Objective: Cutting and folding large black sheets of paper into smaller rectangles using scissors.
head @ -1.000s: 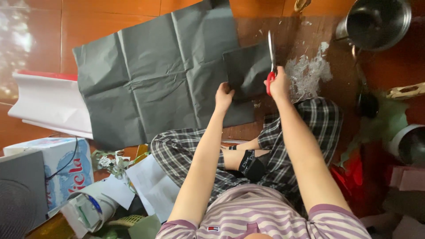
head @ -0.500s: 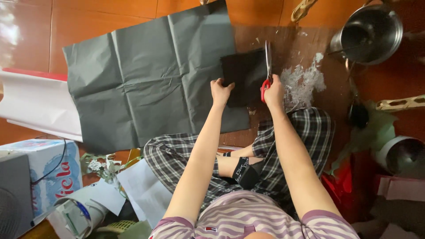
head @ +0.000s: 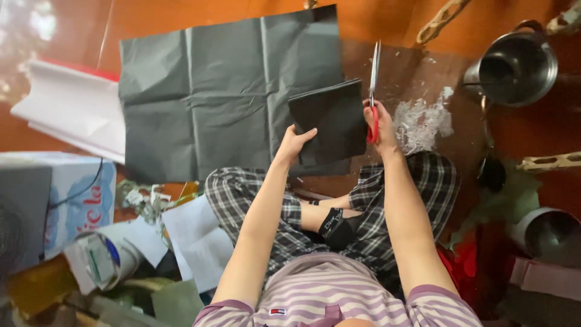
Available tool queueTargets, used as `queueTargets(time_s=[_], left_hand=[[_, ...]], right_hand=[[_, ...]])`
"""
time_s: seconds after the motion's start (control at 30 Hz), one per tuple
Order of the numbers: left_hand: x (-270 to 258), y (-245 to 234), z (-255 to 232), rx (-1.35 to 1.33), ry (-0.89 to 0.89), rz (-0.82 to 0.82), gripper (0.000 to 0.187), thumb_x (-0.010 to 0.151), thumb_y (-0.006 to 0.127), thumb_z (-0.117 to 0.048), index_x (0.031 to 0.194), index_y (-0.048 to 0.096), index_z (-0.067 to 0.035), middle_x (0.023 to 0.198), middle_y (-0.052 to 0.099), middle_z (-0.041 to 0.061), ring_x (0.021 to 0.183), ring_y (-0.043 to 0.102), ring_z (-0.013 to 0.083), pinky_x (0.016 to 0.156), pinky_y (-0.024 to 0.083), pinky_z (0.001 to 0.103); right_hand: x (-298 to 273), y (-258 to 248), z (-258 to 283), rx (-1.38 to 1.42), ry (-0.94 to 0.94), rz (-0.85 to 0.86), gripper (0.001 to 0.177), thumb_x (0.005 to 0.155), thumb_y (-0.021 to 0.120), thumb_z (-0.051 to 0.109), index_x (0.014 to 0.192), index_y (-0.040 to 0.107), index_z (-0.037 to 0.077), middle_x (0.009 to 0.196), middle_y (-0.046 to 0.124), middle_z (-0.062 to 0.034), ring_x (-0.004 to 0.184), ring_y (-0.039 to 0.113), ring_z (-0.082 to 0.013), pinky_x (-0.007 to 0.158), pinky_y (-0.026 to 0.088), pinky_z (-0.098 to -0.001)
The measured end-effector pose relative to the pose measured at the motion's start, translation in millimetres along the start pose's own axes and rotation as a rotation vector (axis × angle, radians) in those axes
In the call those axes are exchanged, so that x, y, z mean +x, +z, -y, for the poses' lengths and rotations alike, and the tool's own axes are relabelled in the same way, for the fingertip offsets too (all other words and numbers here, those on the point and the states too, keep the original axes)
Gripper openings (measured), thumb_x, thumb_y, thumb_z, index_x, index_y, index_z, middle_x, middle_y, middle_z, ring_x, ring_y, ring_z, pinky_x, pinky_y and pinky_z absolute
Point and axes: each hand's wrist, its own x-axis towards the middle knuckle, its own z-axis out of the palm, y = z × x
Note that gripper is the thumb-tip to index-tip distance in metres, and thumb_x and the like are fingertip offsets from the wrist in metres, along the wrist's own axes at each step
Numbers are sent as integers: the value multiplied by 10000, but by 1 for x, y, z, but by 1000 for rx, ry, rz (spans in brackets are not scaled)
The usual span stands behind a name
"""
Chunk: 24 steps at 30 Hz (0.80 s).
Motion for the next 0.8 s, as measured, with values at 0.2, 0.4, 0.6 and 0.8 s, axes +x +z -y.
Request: queueTargets(time_s=[0.2, 0.4, 0.6, 0.8], left_hand=[[-84, -44, 5, -195, 157, -133, 370, 738, 963, -111, 1062, 787, -142, 925, 757, 26, 842, 691, 119, 798, 580, 304], [-117, -69, -5, -140, 207, -12, 218, 914, 814, -153, 1097, 755, -49, 950, 753, 58, 864, 673, 105, 804, 595, 310], [-107, -145, -12, -388, 378, -142, 188, 998, 647, -59, 1178, 697, -43, 1027, 773, 177, 907, 781, 259, 791, 652, 339], [-116, -274, 11, -559, 426, -584, 162, 1008, 550, -28, 1136, 649, -46, 928, 762, 138, 814, 772, 204, 712, 653, 283]], right_hand=[[-62, 47, 35, 37, -127, 185, 667, 704, 903, 1, 1293, 615, 120, 1067, 662, -34, 994, 614, -143, 953, 523, -314], [-83, 49, 35, -113, -209, 136, 647, 753, 892, 35, 1321, 607, 159, 996, 603, -10, 941, 558, -127, 839, 470, -277], [40, -84, -64, -100, -59, -588, 504, 773, 911, 3, 839, 500, 288, 738, 550, 115, 579, 421, -45, 581, 272, -212], [6, -81, -46, -725, -303, -924, 342, 758, 680, -100, 1008, 526, 75, 897, 563, -166, 805, 654, -337, 731, 501, -357]])
